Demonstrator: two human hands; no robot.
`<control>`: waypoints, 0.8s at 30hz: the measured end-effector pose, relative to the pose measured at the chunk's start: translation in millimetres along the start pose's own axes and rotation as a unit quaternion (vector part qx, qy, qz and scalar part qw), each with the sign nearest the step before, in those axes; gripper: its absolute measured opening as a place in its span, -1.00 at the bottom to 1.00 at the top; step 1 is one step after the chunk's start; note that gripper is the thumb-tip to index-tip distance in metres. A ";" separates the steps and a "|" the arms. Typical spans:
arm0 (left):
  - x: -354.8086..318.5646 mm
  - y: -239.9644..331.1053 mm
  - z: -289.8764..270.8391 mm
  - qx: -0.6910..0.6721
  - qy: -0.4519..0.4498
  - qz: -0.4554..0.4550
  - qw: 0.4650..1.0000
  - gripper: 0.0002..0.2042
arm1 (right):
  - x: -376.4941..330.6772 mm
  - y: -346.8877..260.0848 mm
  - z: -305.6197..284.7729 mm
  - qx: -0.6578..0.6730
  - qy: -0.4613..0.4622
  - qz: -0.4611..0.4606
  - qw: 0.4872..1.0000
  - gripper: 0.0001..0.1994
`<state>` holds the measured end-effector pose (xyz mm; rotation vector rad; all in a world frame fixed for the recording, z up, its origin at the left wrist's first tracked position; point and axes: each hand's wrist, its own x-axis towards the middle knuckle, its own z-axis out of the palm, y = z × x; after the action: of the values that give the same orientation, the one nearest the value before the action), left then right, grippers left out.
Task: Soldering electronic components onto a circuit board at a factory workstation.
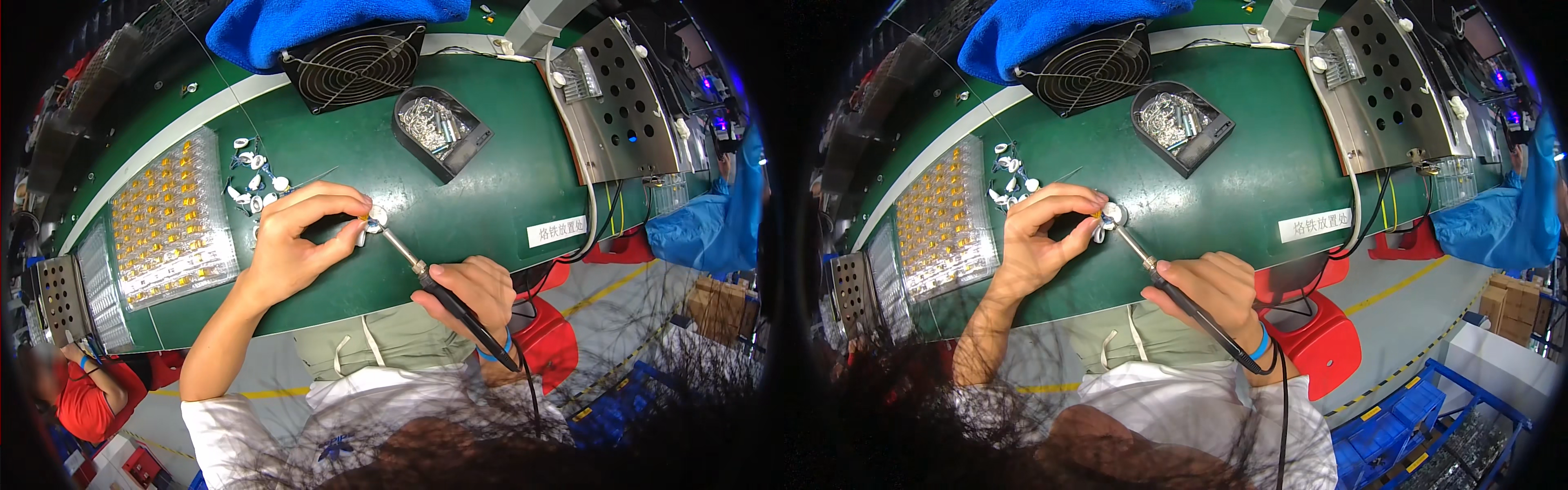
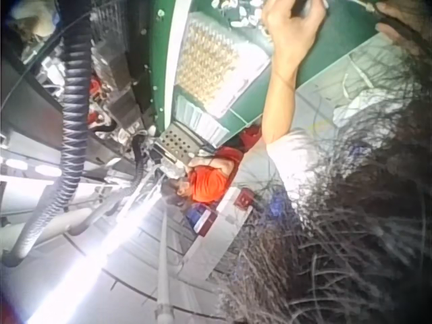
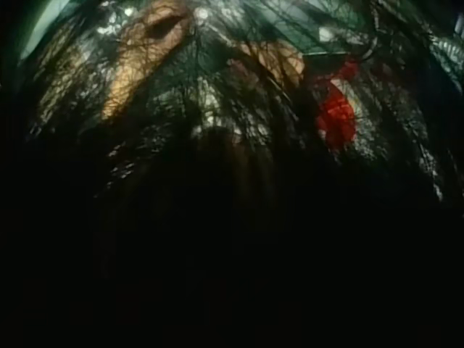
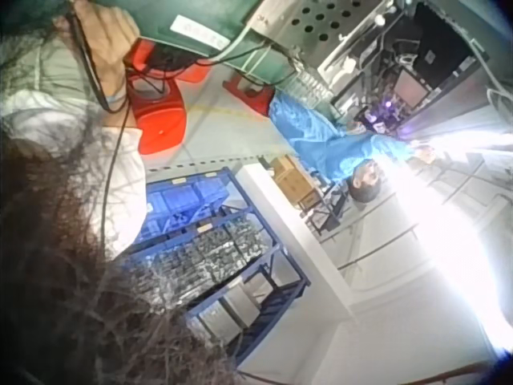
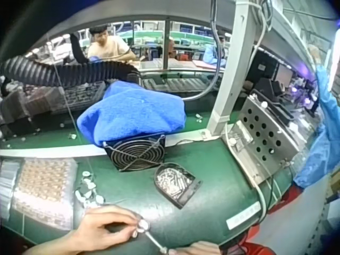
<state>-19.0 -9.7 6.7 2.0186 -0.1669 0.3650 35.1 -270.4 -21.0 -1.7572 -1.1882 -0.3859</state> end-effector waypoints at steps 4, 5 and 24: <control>0.2 -0.9 0.5 0.003 0.001 0.003 1.000 -0.81 | 0.8 -1.2 -0.4 -0.001 -0.002 0.002 1.000 -0.57; 0.2 -0.9 0.8 0.005 0.002 0.002 1.000 -0.81 | 0.9 -1.6 -0.6 -0.007 -0.003 0.003 1.000 -0.57; 0.8 -0.4 1.8 0.019 0.005 0.022 1.000 -0.80 | -5.2 0.0 -3.0 0.009 0.017 0.023 1.000 -0.56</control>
<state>-17.8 -11.1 5.9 2.0537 -0.1999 0.4080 33.3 -275.7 -23.0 -1.7528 -1.1215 -0.3762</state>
